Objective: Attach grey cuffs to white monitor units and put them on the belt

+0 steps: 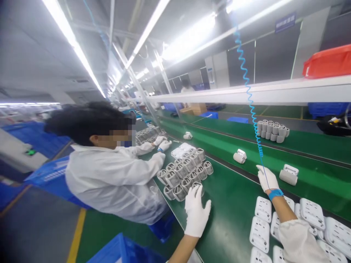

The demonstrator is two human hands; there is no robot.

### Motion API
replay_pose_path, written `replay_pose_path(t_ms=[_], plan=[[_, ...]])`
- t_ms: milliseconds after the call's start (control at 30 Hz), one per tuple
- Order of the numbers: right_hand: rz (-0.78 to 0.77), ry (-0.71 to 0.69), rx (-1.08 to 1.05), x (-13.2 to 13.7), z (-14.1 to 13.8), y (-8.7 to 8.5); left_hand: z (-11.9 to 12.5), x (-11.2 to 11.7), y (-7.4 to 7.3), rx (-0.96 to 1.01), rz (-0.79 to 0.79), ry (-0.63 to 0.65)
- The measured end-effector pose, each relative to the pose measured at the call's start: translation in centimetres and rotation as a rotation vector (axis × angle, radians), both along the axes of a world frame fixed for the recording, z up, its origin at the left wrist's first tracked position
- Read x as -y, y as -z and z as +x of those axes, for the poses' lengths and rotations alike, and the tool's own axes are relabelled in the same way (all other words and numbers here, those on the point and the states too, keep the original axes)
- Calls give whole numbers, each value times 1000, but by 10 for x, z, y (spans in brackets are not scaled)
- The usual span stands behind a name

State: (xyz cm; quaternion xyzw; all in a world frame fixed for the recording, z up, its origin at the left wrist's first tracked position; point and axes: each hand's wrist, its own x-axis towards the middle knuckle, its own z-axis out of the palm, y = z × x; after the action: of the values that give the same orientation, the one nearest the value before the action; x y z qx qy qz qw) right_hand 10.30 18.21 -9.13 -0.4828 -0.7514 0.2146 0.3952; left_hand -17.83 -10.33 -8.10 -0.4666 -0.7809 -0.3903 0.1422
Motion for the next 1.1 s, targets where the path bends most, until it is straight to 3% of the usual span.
replay_pose_path(t_ms=[167,333,400,500,600,700,767,967,1100], plan=[[-96,-61,-106,2,-4,-2,3,2,8,95,9,163],[-171,-142,-173,15,-14,-19,14,-1,11,256,-40,345],[-237,-218,-197,24,-19,-27,24,-16,6,298,-41,415],[-328,-343,-224,37,-27,-36,42,-60,-4,409,19,581],[-422,-437,-253,42,-32,-38,56,-118,-7,855,129,656],[-517,-441,-304,40,-33,-38,65,-169,-3,1091,176,699],[-583,-414,-360,35,-31,-37,69,-191,-1,1174,206,742],[-738,-333,-533,23,-28,-34,72,-203,-9,1470,194,900],[-802,-330,-568,18,-27,-33,73,-203,-12,1362,172,953]])
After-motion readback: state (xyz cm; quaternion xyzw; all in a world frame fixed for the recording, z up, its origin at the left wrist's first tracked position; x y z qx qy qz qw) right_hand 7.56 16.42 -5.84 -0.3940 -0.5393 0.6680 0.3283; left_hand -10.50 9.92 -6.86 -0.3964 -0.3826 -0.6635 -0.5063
